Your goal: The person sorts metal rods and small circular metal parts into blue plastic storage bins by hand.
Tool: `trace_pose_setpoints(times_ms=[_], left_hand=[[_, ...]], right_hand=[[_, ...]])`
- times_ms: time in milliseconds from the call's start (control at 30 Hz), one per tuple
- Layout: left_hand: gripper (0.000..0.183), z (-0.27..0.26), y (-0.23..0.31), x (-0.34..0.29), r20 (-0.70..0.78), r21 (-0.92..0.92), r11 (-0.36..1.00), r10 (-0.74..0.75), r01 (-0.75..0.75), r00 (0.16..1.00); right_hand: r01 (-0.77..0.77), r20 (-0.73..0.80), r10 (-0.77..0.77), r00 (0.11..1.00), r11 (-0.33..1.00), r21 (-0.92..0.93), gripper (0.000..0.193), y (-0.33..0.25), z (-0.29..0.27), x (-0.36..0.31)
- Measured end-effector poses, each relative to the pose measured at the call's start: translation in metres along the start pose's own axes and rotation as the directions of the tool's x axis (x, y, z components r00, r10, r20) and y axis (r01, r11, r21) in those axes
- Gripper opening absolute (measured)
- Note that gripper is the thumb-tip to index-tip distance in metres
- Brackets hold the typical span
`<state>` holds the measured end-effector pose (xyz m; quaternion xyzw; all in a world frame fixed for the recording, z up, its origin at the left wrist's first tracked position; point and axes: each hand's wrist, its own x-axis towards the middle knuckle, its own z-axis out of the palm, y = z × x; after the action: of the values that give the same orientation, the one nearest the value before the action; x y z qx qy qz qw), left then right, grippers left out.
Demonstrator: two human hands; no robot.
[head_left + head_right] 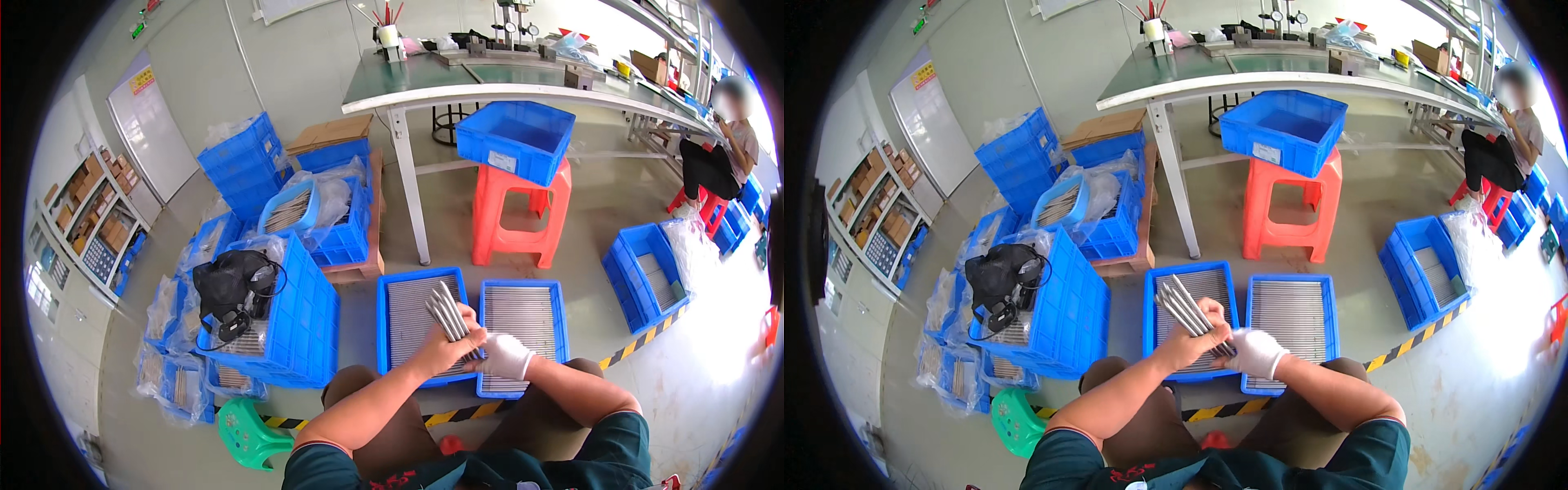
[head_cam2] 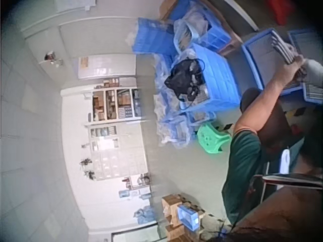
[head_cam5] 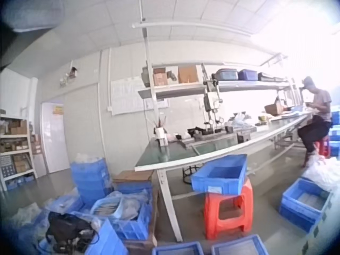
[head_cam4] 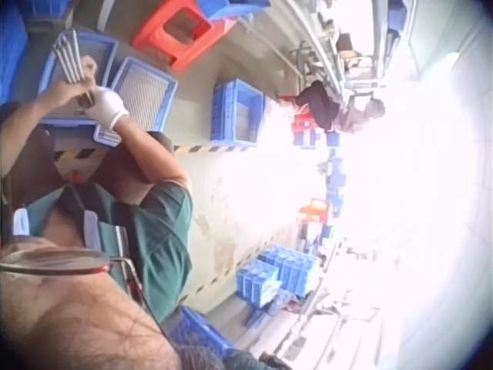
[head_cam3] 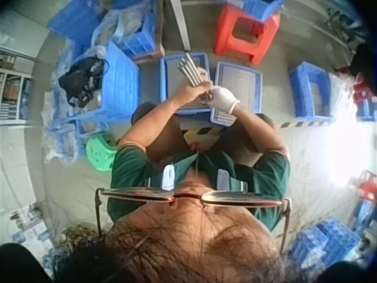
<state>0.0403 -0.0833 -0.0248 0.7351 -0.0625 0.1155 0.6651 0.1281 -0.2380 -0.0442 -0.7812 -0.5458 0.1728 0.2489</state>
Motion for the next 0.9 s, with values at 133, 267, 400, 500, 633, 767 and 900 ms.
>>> trace_pose_setpoints(times_ms=[133, 267, 400, 500, 633, 767, 900], left_hand=[[0.018, -0.022, 0.014, 0.005, -0.016, 0.859, 0.465, 0.443, -0.214, 0.896], [0.022, -0.016, 0.012, 0.005, 0.127, 0.964, 0.147, 0.481, -0.222, 0.868], [0.023, 0.001, 0.013, -0.004, 0.129, 0.982, 0.042, 0.554, -0.182, 0.822], [0.027, 0.006, 0.018, -0.008, 0.128, 0.976, 0.059, 0.615, -0.208, 0.778], [0.036, 0.0, 0.017, -0.004, 0.133, 0.985, 0.032, 0.507, -0.172, 0.852], [0.045, -0.032, -0.002, -0.01, -0.258, 0.813, 0.583, 0.353, 0.004, 0.899], [0.031, -0.074, -0.011, -0.015, -0.407, -0.434, 0.86, -0.454, 0.27, 0.793]], right_hand=[[-0.418, 0.423, 0.021, 0.906, 0.203, 0.885, 0.062, 0.002, -0.015, 0.003], [-0.532, 0.427, -0.345, 0.836, -0.317, 0.785, 0.064, -0.012, 0.001, -0.014], [-0.603, 0.484, -0.36, 0.798, -0.473, 0.642, 0.037, -0.022, 0.012, -0.02], [-0.654, 0.401, -0.532, 0.746, -0.471, 0.592, 0.022, -0.03, 0.012, -0.023], [-0.681, 0.578, -0.36, 0.732, -0.379, 0.627, 0.022, -0.008, 0.005, -0.016], [-0.61, 0.378, 0.501, 0.779, 0.465, 0.641, 0.036, 0.011, -0.008, 0.005], [-0.325, -0.113, 0.351, 0.929, 0.924, 0.2, 0.044, 0.034, -0.031, 0.006]])
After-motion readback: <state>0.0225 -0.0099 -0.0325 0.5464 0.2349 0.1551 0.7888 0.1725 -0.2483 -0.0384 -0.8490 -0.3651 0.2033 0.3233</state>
